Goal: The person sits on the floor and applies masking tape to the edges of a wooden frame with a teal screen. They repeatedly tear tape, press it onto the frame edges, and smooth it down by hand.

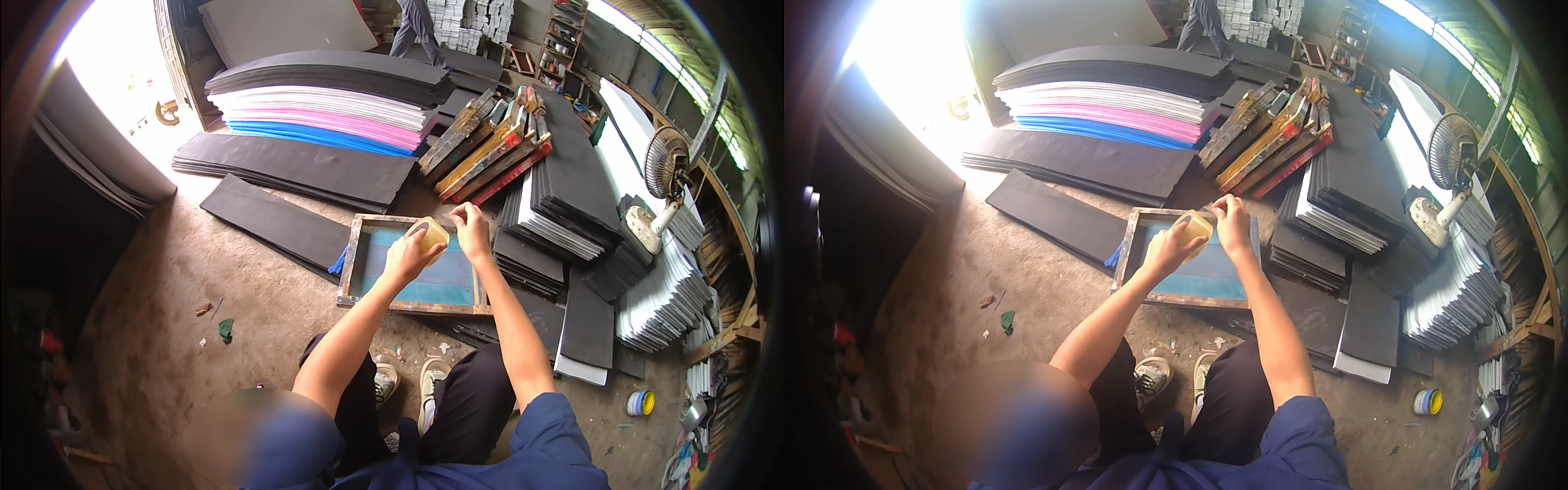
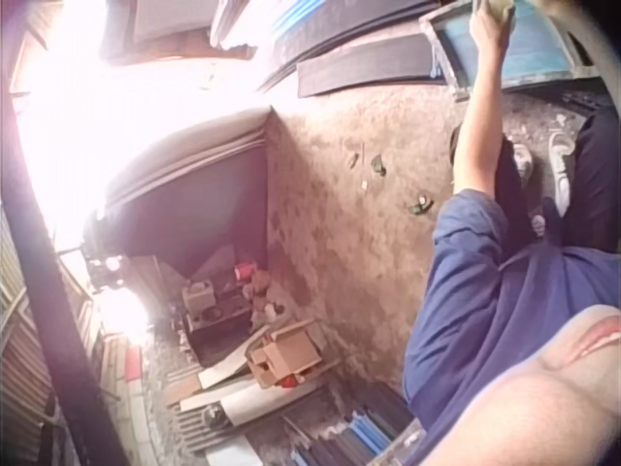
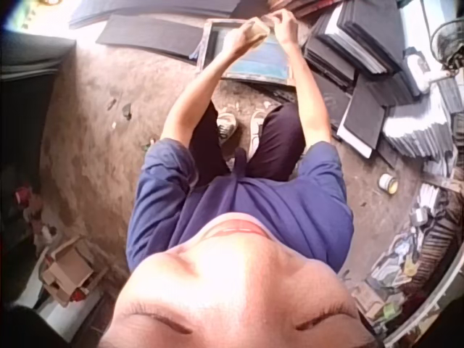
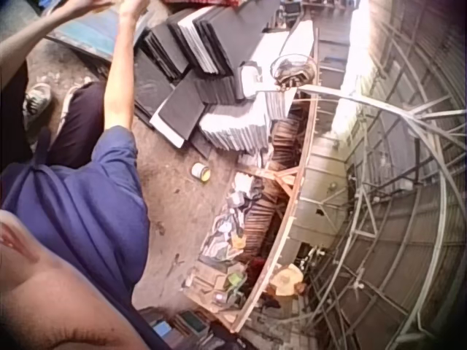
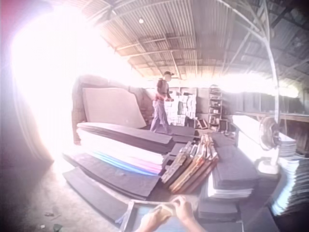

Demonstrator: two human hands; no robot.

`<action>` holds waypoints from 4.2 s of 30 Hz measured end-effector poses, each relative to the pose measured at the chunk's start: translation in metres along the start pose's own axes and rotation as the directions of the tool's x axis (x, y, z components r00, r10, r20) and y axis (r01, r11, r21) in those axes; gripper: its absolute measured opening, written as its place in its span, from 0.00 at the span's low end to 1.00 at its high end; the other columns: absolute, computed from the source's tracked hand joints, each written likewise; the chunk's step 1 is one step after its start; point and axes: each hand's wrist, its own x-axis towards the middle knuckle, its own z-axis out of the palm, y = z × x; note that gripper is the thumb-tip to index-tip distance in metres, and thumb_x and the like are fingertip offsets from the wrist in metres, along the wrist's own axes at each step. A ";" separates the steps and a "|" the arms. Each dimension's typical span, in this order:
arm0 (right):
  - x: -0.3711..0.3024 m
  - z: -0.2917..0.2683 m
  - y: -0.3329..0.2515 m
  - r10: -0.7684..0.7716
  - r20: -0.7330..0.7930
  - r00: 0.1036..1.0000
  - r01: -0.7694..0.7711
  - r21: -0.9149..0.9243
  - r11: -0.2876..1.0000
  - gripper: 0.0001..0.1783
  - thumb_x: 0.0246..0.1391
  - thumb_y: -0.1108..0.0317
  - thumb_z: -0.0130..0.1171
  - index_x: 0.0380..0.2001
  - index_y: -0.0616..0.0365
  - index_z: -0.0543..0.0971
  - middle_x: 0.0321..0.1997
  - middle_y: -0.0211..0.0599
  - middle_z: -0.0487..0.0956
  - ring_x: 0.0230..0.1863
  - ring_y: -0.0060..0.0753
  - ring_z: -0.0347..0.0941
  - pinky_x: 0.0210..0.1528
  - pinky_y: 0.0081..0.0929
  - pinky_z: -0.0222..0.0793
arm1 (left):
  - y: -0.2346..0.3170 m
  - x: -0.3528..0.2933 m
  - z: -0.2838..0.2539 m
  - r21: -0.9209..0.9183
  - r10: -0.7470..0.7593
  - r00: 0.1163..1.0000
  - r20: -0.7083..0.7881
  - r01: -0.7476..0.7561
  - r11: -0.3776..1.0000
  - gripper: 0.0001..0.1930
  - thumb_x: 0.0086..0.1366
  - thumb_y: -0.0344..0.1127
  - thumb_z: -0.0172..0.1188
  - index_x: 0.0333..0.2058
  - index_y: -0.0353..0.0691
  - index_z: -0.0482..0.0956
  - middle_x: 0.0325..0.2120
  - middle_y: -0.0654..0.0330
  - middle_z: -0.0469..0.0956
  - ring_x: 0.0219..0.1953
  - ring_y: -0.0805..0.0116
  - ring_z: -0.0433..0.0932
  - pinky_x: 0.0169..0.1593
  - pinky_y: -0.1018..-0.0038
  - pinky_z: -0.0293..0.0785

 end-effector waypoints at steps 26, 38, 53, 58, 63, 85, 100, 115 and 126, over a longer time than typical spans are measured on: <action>0.013 -0.074 0.011 0.156 -0.236 0.959 -0.180 -0.083 0.980 0.04 0.45 0.72 0.62 0.27 0.58 0.77 0.25 0.35 0.79 0.28 0.29 0.75 0.32 0.26 0.69 | -0.074 -0.011 -0.030 0.101 0.208 0.975 0.073 -0.215 0.971 0.25 0.51 0.56 0.63 0.31 0.36 0.76 0.18 0.50 0.77 0.23 0.53 0.78 0.29 0.65 0.73; -0.005 -0.176 0.090 0.298 -0.261 0.918 -0.321 -0.049 0.946 0.05 0.45 0.74 0.60 0.28 0.61 0.77 0.26 0.34 0.79 0.28 0.23 0.74 0.34 0.21 0.69 | -0.187 -0.019 -0.071 0.107 0.070 0.996 0.063 -0.077 0.991 0.23 0.56 0.52 0.58 0.27 0.32 0.79 0.20 0.49 0.77 0.22 0.58 0.77 0.28 0.68 0.71; -0.197 0.015 0.237 0.736 -0.352 0.578 -0.778 0.034 0.627 0.31 0.37 0.76 0.66 0.38 0.52 0.55 0.25 0.39 0.75 0.30 0.43 0.76 0.37 0.40 0.67 | -0.217 -0.043 -0.094 0.337 -0.295 0.870 0.395 0.161 0.928 0.24 0.57 0.54 0.56 0.20 0.34 0.76 0.12 0.51 0.70 0.15 0.61 0.70 0.25 0.67 0.66; -0.195 0.011 0.243 0.692 -0.327 0.644 -0.745 -0.061 0.664 0.28 0.38 0.72 0.67 0.36 0.56 0.57 0.24 0.39 0.75 0.30 0.40 0.76 0.36 0.35 0.68 | -0.218 -0.038 -0.082 0.347 -0.326 0.851 0.411 0.185 0.920 0.24 0.57 0.53 0.56 0.20 0.33 0.76 0.12 0.51 0.70 0.15 0.61 0.69 0.24 0.67 0.66; -0.192 0.021 0.245 0.674 -0.329 0.662 -0.734 -0.102 0.671 0.27 0.39 0.74 0.66 0.36 0.57 0.57 0.24 0.42 0.75 0.30 0.44 0.76 0.35 0.36 0.68 | -0.223 -0.038 -0.083 0.363 -0.365 0.830 0.421 0.214 0.907 0.24 0.57 0.54 0.56 0.21 0.33 0.77 0.13 0.51 0.72 0.16 0.63 0.71 0.25 0.68 0.67; -0.175 0.000 0.230 0.879 -0.132 0.457 -0.720 -0.636 0.278 0.41 0.47 0.46 0.59 0.50 0.64 0.52 0.48 0.62 0.71 0.50 0.61 0.68 0.49 0.50 0.64 | -0.280 -0.053 -0.042 0.455 -0.266 0.789 0.553 -0.019 0.890 0.26 0.64 0.57 0.42 0.25 0.42 0.80 0.19 0.51 0.77 0.25 0.53 0.78 0.32 0.62 0.75; -0.196 0.024 0.239 0.700 -0.221 0.679 -0.662 -0.595 0.456 0.23 0.51 0.65 0.58 0.41 0.62 0.58 0.41 0.53 0.72 0.45 0.57 0.69 0.45 0.46 0.64 | -0.288 -0.051 -0.001 0.619 -0.300 0.815 0.497 -0.090 0.780 0.26 0.60 0.55 0.47 0.18 0.40 0.80 0.18 0.53 0.77 0.24 0.58 0.79 0.27 0.66 0.74; -0.183 0.025 0.232 0.710 -0.226 0.667 -0.654 -0.634 0.412 0.23 0.50 0.67 0.57 0.45 0.61 0.60 0.43 0.54 0.70 0.47 0.56 0.67 0.47 0.44 0.61 | -0.309 -0.070 0.015 0.672 -0.151 0.829 0.538 -0.314 0.670 0.20 0.64 0.46 0.45 0.21 0.42 0.79 0.19 0.57 0.77 0.26 0.61 0.79 0.28 0.66 0.71; -0.206 0.264 0.047 0.021 0.626 0.779 0.339 -0.449 0.827 0.35 0.49 0.77 0.43 0.63 0.54 0.54 0.39 0.43 0.66 0.43 0.38 0.61 0.45 0.37 0.59 | -0.343 -0.092 0.014 0.503 -0.114 0.939 0.325 -0.070 0.861 0.22 0.63 0.49 0.48 0.18 0.41 0.78 0.10 0.55 0.73 0.16 0.58 0.76 0.22 0.64 0.73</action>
